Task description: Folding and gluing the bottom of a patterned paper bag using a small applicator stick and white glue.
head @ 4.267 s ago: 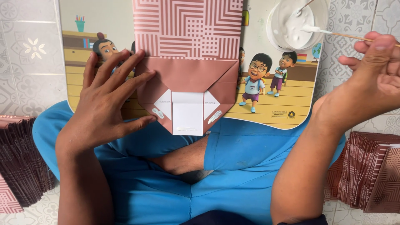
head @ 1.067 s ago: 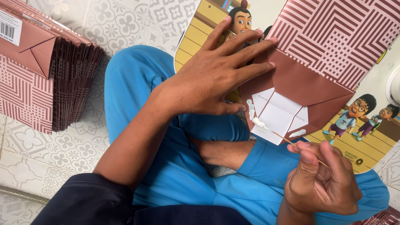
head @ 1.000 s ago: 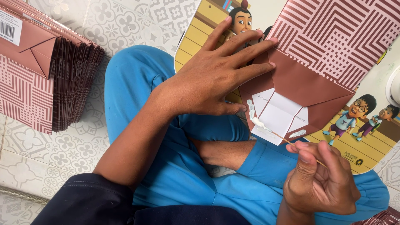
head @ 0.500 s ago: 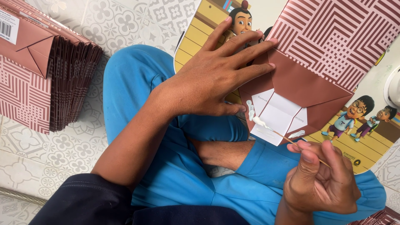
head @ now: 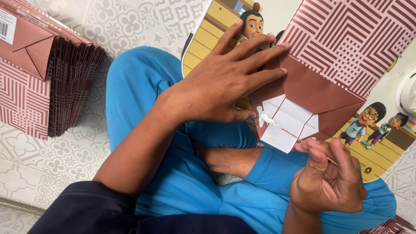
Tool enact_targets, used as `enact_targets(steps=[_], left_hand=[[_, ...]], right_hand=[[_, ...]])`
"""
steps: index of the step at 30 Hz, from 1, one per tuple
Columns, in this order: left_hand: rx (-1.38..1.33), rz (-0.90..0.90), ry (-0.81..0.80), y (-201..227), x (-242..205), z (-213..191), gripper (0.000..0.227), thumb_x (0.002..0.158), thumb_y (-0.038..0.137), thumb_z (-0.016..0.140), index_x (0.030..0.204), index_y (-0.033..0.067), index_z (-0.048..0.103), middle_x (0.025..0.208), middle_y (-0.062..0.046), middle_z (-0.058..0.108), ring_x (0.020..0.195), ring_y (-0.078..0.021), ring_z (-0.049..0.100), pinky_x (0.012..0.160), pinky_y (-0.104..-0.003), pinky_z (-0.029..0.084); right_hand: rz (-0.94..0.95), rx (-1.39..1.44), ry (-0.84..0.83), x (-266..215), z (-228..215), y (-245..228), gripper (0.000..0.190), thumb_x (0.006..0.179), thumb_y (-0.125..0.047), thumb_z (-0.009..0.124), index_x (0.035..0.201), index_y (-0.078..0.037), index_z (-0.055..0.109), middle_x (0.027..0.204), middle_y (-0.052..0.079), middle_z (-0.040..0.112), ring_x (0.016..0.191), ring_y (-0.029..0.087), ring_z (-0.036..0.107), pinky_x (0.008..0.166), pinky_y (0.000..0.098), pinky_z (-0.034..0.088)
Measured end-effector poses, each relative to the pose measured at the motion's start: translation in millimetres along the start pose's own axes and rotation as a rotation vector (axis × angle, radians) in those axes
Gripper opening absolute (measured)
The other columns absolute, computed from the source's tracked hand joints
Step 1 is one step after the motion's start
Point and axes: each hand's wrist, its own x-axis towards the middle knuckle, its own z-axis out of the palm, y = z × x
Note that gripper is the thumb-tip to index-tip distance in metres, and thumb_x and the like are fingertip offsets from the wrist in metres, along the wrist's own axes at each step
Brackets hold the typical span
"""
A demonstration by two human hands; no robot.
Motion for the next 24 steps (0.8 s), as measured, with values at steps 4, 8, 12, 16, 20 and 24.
enact_targets(steps=[4, 8, 12, 16, 20, 24], left_hand=[[-0.015, -0.004, 0.015, -0.9, -0.2, 1.8, 0.103, 0.057, 0.037, 0.093, 0.152, 0.0161, 0.058, 0.166, -0.005, 0.032, 0.155, -0.03, 0.028, 0.128, -0.063, 0.003], [-0.02, 0.01, 0.017, -0.3, -0.6, 0.6, 0.1, 0.059, 0.037, 0.092, 0.151, 0.0148, 0.058, 0.165, -0.007, 0.033, 0.154, -0.0317, 0.029, 0.127, -0.064, 0.005], [-0.03, 0.013, 0.021, -0.6, -0.3, 0.5, 0.1, 0.059, 0.036, 0.091, 0.151, 0.0139, 0.058, 0.165, -0.008, 0.034, 0.153, -0.0328, 0.029, 0.127, -0.064, 0.003], [-0.026, 0.016, 0.034, -0.4, -0.7, 0.2, 0.1, 0.058, 0.036, 0.093, 0.15, 0.0143, 0.059, 0.164, -0.007, 0.035, 0.153, -0.0318, 0.03, 0.127, -0.063, 0.006], [-0.017, 0.011, 0.025, -1.9, 0.0, 1.4, 0.1, 0.06, 0.038, 0.092, 0.151, 0.0149, 0.059, 0.165, -0.007, 0.033, 0.154, -0.0317, 0.028, 0.127, -0.063, 0.005], [-0.024, 0.006, -0.002, -0.5, 0.0, -0.2, 0.104, 0.056, 0.035, 0.091, 0.153, 0.0141, 0.058, 0.167, -0.007, 0.031, 0.155, -0.0314, 0.027, 0.127, -0.063, 0.002]], right_hand=[[0.0, -0.016, -0.003, 1.2, 2.9, -0.7, 0.027, 0.11, 0.004, 0.062, 0.134, 0.009, 0.053, 0.106, 0.031, 0.066, 0.086, 0.033, 0.069, 0.082, 0.0407, 0.066], [0.009, 0.007, 0.034, 1.6, 4.4, -1.3, 0.027, 0.11, 0.001, 0.064, 0.134, 0.007, 0.054, 0.104, 0.029, 0.064, 0.084, 0.031, 0.068, 0.081, 0.0388, 0.066], [0.006, 0.02, 0.03, 2.2, 4.7, -0.1, 0.028, 0.11, -0.001, 0.064, 0.136, 0.005, 0.054, 0.105, 0.028, 0.065, 0.085, 0.03, 0.069, 0.082, 0.0379, 0.065], [0.004, 0.001, 0.02, -2.7, -0.9, -3.4, 0.027, 0.11, 0.003, 0.063, 0.135, 0.007, 0.053, 0.103, 0.027, 0.065, 0.085, 0.03, 0.069, 0.085, 0.0395, 0.065], [-0.021, -0.027, 0.032, -6.8, -6.8, 0.2, 0.026, 0.109, 0.003, 0.063, 0.132, 0.009, 0.053, 0.107, 0.029, 0.062, 0.092, 0.032, 0.069, 0.083, 0.041, 0.067], [-0.026, 0.022, 0.062, -5.9, -3.9, 0.5, 0.028, 0.109, 0.0, 0.064, 0.133, 0.006, 0.054, 0.109, 0.027, 0.062, 0.091, 0.03, 0.069, 0.08, 0.039, 0.066]])
